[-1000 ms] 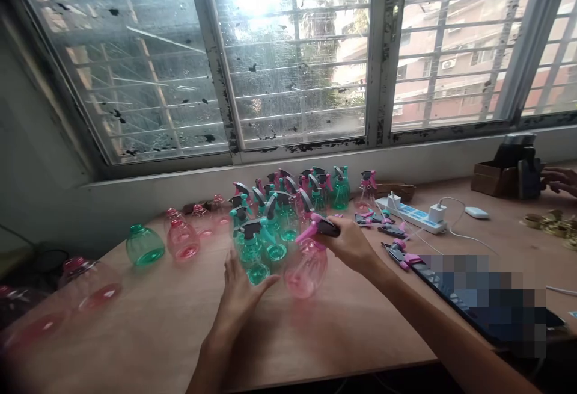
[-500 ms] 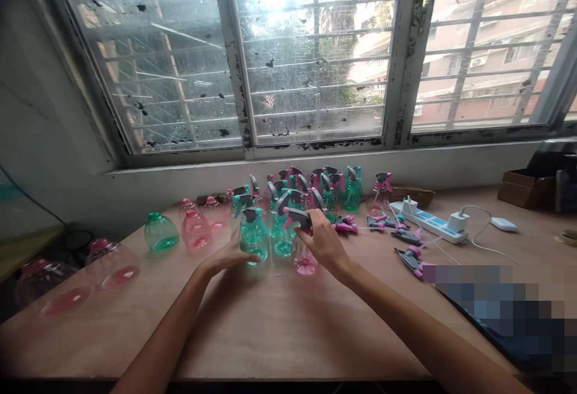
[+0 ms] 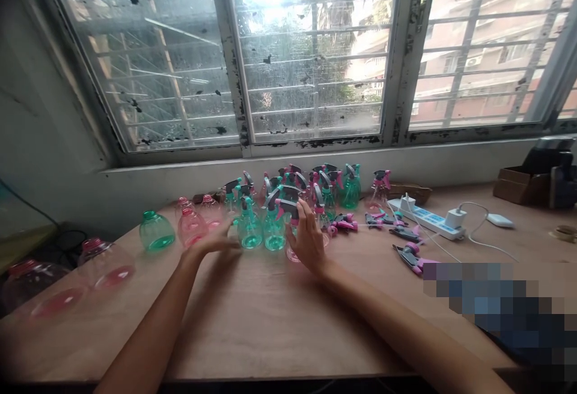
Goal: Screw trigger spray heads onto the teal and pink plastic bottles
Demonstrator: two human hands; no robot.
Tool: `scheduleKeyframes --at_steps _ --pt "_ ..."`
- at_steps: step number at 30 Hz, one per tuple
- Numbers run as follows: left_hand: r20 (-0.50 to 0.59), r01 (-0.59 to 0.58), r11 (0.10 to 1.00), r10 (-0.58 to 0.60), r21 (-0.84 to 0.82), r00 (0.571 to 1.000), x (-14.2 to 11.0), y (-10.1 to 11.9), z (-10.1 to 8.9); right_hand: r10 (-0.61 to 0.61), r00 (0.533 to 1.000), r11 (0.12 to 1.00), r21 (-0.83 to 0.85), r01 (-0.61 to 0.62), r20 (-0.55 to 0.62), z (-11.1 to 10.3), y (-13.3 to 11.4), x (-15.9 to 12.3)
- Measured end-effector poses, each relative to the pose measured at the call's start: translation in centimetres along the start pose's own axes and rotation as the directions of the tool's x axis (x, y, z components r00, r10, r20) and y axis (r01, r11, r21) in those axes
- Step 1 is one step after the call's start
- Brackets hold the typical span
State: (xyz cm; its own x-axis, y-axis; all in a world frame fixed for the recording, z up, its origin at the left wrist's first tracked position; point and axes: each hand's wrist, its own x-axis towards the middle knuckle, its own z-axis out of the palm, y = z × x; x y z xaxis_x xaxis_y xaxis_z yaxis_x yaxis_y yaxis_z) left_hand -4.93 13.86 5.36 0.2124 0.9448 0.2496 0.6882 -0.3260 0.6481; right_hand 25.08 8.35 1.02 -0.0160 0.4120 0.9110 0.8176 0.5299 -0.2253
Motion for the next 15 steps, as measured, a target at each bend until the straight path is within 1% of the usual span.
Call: scheduleKeyframes --at_steps 2,4,6,8,11,13,15 --pt "-0.153 0.020 1.000 -0.019 0.008 0.988 1.2 -0.6 -0.8 -0.005 1.000 1.000 -0.018 0.004 -0.026 0.8 0.3 -0.5" --pt "-0.294 0.040 0.999 -0.038 0.001 0.955 2.7 -1.0 -1.0 -0.023 0.999 0.999 -0.042 0.022 -0.026 1.6 0.5 -1.1" --pt "-0.412 0.062 0.998 -0.063 -0.016 0.909 4.2 -1.3 -0.5 -0.057 0.998 0.996 -0.069 0.056 -0.006 2.3 0.5 -1.6" --pt "-0.507 0.076 0.996 -0.085 -0.038 0.858 5.5 -1.5 0.5 -0.087 0.996 0.992 -0.094 0.087 0.014 2.9 0.3 -1.9" --pt "-0.606 0.082 0.994 -0.112 -0.077 0.787 7.2 -1.8 2.2 -0.104 0.994 0.985 -0.134 0.107 0.030 3.5 0.0 -1.8" --pt "-0.639 0.076 0.992 -0.125 -0.104 0.759 8.1 -2.0 3.0 -0.104 0.994 0.981 -0.158 0.109 0.040 3.8 -0.2 -1.4" --pt "-0.655 0.065 0.989 -0.136 -0.131 0.744 8.9 -2.1 3.4 -0.100 0.994 0.979 -0.176 0.106 0.046 4.0 -0.2 -1.1"
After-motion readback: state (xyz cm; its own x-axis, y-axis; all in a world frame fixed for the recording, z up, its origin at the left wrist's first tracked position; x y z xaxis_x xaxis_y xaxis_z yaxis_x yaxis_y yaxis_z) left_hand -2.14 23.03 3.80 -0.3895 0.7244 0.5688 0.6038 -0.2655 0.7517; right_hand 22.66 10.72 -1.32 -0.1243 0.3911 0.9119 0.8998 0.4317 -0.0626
